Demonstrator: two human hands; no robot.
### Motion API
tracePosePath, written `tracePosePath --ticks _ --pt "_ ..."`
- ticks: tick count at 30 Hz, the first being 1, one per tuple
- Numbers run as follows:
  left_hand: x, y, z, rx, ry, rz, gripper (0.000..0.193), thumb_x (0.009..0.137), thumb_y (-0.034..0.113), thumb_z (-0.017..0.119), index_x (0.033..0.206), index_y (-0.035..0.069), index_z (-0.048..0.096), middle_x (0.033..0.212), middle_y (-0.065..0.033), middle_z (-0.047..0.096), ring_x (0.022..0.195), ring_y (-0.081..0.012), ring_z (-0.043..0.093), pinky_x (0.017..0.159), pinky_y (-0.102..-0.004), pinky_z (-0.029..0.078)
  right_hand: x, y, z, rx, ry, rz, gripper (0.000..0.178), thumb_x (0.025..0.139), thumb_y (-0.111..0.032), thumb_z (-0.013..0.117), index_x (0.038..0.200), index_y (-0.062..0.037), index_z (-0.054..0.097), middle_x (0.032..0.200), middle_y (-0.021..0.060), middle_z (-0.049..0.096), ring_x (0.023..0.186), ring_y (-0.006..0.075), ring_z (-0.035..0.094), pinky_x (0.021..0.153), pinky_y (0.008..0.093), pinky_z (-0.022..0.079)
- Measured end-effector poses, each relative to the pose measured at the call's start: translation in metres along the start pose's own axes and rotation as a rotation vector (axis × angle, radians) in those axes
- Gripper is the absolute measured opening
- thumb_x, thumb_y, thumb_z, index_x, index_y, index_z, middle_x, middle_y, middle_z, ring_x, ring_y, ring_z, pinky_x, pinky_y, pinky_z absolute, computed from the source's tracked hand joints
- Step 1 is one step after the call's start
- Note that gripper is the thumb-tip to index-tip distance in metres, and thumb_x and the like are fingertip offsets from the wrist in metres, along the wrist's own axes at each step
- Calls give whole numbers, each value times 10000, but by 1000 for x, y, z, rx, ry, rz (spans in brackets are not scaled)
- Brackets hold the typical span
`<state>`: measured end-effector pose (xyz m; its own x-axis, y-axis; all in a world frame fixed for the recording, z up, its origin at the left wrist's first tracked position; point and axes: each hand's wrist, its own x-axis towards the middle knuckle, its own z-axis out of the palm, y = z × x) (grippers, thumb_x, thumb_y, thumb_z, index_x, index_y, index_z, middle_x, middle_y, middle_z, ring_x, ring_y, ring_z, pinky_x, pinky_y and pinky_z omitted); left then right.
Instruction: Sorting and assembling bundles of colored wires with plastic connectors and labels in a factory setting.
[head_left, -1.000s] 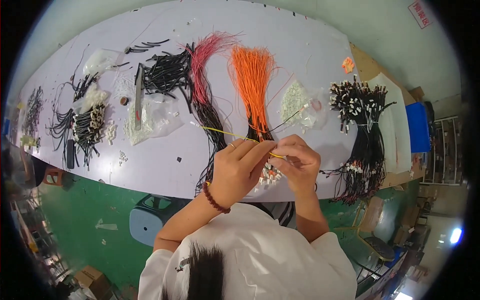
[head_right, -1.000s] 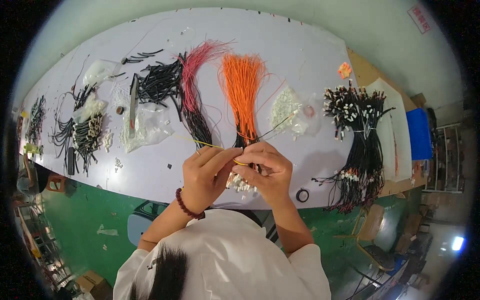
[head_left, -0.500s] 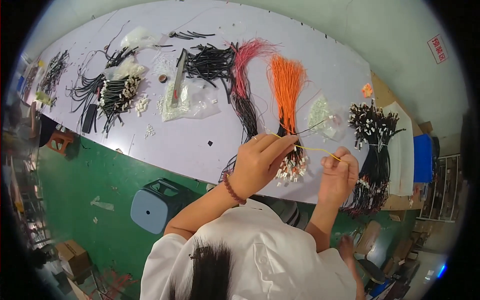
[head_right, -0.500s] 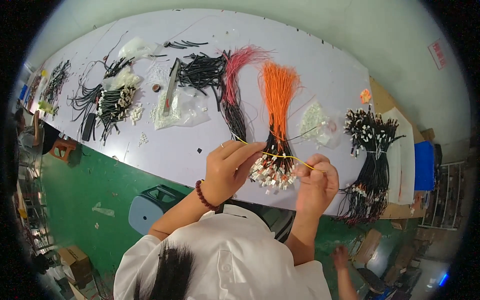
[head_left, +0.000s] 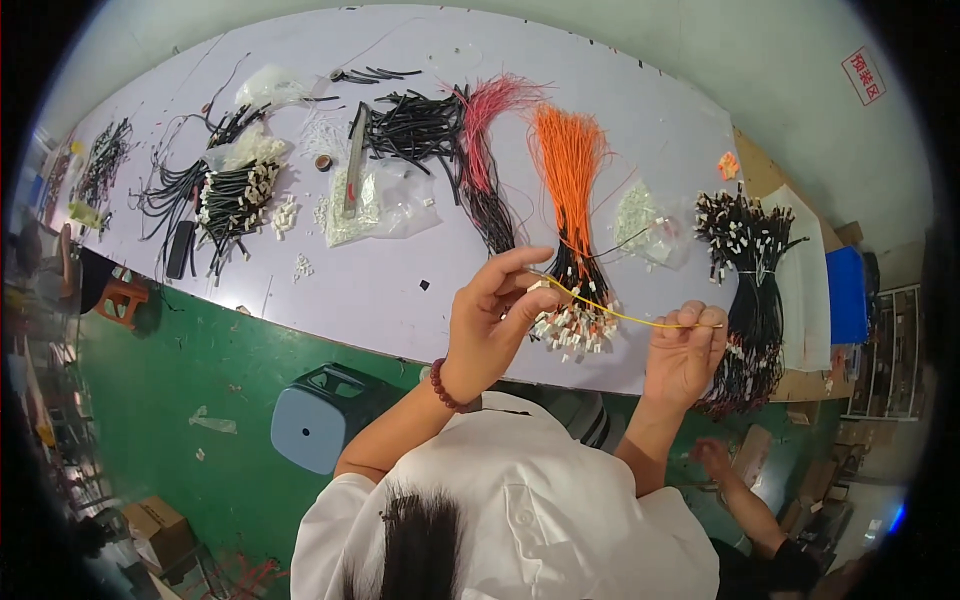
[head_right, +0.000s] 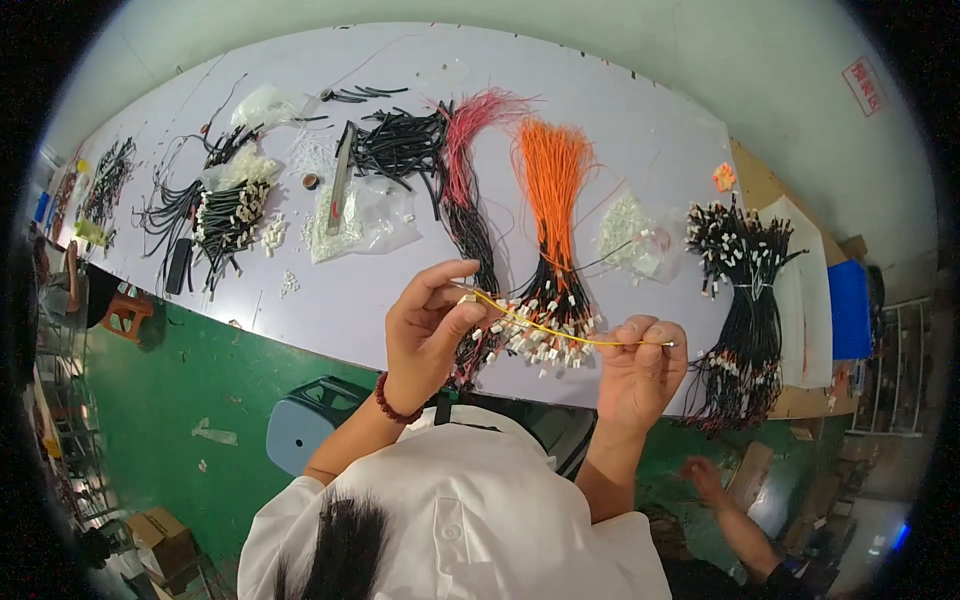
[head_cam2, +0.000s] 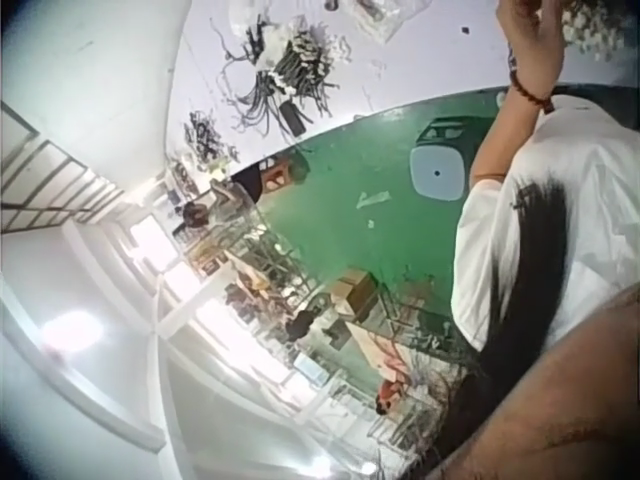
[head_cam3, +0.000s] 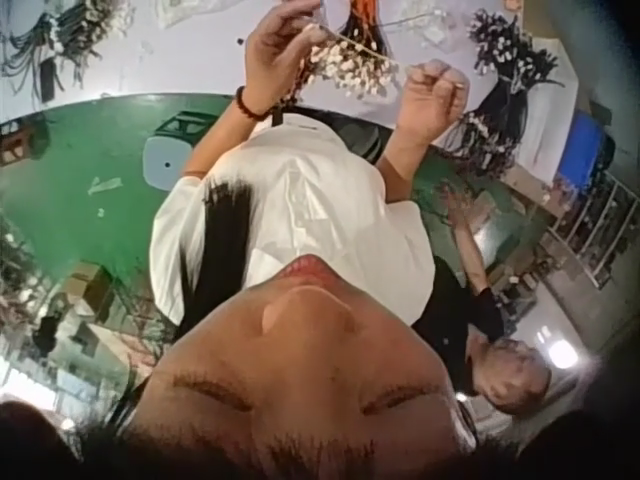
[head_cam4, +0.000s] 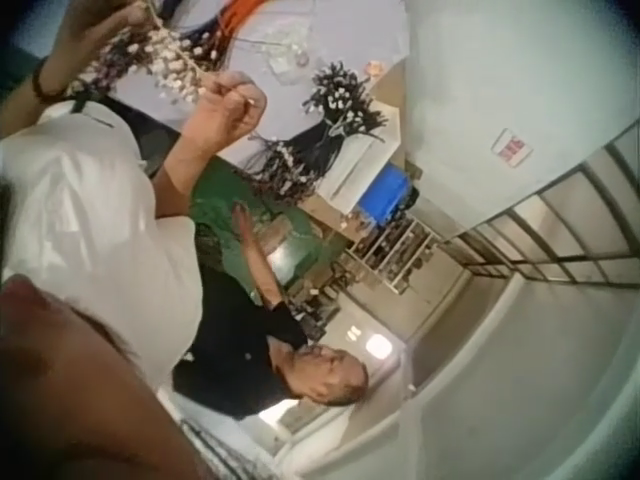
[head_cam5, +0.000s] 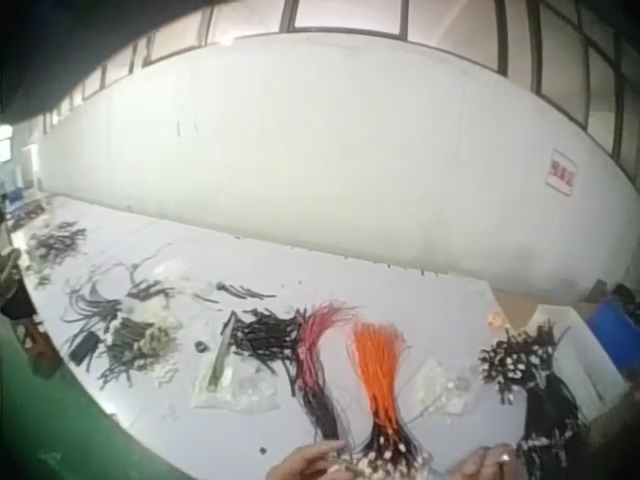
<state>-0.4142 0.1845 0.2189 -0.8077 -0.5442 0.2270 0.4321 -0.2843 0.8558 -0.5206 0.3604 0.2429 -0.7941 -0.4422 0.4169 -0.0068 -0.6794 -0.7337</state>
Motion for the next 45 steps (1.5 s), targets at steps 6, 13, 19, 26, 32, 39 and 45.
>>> tracePosePath --ticks 6,13,19,26,32,39,45 --pt "0 -5 3 -51 -42 5 274 856 3 595 1106 0 483 905 -79 641 859 -114 616 738 -221 487 0 -9 0 -46 -9 -52 97 900 -114 554 977 -74 511 896 54 538 696 116 462 621 258 375" --pt "-4 -4 5 -20 -157 100 264 842 -65 570 1059 -16 428 965 -160 615 900 -206 632 793 -304 523 -7 -19 -14 -48 25 -115 152 867 -134 608 985 -67 540 865 77 576 706 174 548 675 366 492" --pt "-6 0 7 126 -201 258 259 819 -95 575 1005 -9 418 939 -173 592 878 -218 625 780 -314 522 -8 -28 -8 -113 -4 -137 123 884 -134 585 969 -72 520 845 42 516 680 125 450 617 283 379" --pt "-3 2 2 190 -291 417 226 802 -120 567 957 3 458 950 -189 590 837 -217 609 774 -326 516 -8 -32 -11 -140 -40 -165 119 881 -123 589 969 -67 531 842 46 512 688 137 454 621 295 394" --pt "2 13 4 331 -259 680 209 707 -126 648 844 12 571 896 -145 644 800 -226 604 715 -319 492 -7 -32 -14 -116 -23 -177 130 878 -123 595 974 -62 533 850 50 506 696 135 457 633 290 407" --pt "-2 18 1 418 -240 754 207 654 -107 675 803 23 613 866 -118 664 790 -230 607 709 -303 474 -5 -30 -14 -106 -8 -174 141 882 -128 588 989 -52 537 862 52 513 690 130 449 635 283 403" --pt "-1 18 5 328 -274 655 178 690 -98 660 815 14 602 892 -132 655 806 -225 599 712 -305 476 -6 -24 -19 -139 70 -164 129 890 -128 573 994 -55 547 863 57 530 680 127 437 611 275 378"
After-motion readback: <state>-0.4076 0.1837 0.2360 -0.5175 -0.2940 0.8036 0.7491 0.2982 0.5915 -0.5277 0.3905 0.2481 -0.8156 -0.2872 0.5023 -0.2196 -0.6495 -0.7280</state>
